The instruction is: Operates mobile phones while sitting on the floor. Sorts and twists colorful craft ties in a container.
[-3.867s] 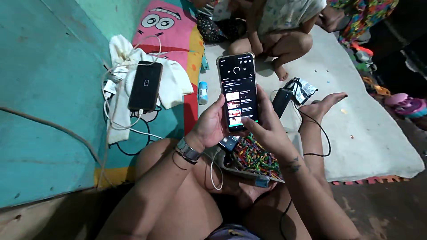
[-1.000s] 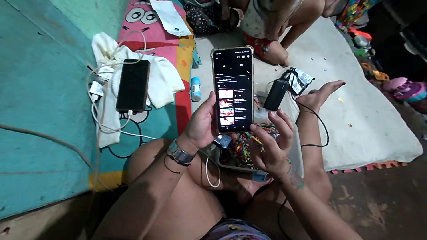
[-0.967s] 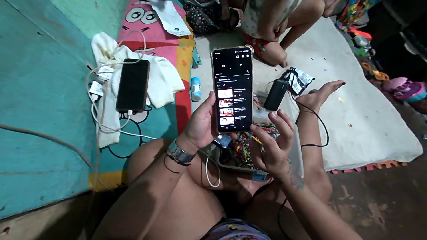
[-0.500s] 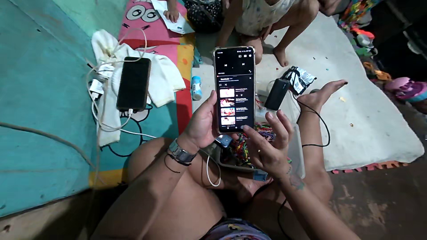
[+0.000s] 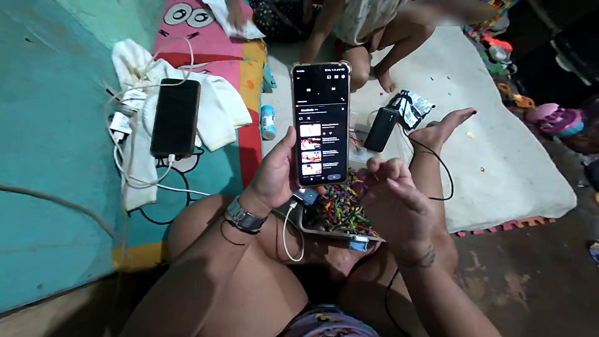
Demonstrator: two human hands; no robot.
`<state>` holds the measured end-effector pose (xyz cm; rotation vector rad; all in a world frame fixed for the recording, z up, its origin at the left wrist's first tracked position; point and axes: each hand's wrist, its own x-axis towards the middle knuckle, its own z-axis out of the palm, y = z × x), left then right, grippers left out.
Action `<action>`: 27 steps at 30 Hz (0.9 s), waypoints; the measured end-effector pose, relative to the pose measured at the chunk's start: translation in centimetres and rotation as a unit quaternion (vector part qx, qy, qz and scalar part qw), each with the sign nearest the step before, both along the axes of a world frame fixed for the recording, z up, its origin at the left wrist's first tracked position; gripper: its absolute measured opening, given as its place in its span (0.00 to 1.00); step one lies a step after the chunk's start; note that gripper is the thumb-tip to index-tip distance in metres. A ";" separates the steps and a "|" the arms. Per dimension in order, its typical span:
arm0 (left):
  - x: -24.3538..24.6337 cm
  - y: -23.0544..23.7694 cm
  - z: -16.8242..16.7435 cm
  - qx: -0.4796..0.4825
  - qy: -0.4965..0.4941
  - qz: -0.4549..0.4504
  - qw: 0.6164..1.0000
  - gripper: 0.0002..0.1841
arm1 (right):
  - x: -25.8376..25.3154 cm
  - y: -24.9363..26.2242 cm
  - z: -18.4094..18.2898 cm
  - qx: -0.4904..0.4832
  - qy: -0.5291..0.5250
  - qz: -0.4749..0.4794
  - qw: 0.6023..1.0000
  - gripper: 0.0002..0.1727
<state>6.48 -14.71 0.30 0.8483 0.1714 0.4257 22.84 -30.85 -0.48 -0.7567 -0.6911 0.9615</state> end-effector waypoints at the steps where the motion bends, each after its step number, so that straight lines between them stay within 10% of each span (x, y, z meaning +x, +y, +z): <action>1: 0.0 0.0 -0.1 0.003 0.000 -0.001 1.000 0.30 | 0.1 -0.1 0.3 -0.005 0.086 0.036 0.996 0.01; 27: 0.0 -0.3 0.1 0.004 0.043 0.014 0.999 0.31 | 0.9 -0.2 -1.5 0.019 0.299 0.177 0.938 0.07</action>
